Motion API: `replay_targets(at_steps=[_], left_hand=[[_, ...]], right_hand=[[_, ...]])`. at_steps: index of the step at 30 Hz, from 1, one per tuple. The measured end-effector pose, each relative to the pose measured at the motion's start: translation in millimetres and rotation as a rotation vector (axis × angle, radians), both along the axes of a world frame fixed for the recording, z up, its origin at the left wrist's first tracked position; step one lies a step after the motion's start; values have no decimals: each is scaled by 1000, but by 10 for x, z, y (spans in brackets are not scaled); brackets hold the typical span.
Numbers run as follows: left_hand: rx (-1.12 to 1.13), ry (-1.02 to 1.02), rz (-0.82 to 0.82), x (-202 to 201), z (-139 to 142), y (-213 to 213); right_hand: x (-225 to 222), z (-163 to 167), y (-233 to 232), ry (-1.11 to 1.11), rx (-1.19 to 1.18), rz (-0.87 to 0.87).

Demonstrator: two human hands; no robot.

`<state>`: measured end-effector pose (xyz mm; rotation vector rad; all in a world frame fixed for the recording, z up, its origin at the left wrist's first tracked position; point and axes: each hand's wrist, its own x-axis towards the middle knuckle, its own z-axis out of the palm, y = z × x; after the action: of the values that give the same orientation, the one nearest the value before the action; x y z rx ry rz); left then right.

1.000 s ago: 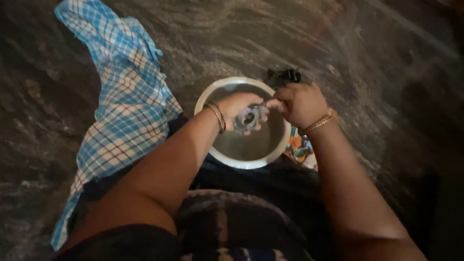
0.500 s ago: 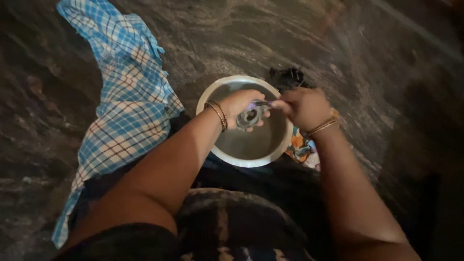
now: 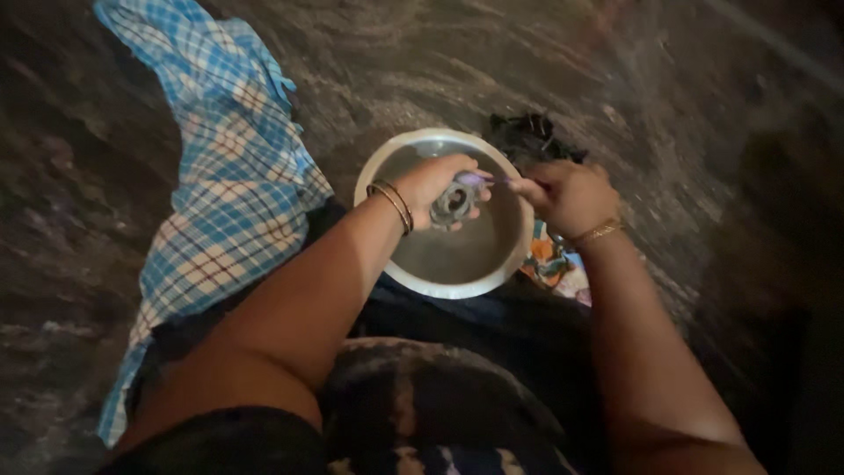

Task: The person scrubs a small metal ring with a toothbrush over a bowl of water, repeatedly dipping and scrubbing the object. The person then picks up a second metal ring and scrubs it in the same manner.

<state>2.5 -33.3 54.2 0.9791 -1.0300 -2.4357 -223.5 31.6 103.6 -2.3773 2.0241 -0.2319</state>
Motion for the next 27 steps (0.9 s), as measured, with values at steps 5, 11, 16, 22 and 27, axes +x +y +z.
replay_targets(at_steps=[5,11,16,22,27], left_hand=[[-5,15,24,23,-11,16],[22,38,39,36,1,-3],[-12,64,69,27,-24,-7],[-26,104,33,6,-37,1],[27,72,10,-5,-24,-16]], right_hand=[[-14,-121,18,-50,-47,99],[18,-158,-7,-172,-114,197],[-3,-166,24,-154,-52,82],[-33,-240,48,-204,-97,112],[-57,-214,66,-205,-109,175]])
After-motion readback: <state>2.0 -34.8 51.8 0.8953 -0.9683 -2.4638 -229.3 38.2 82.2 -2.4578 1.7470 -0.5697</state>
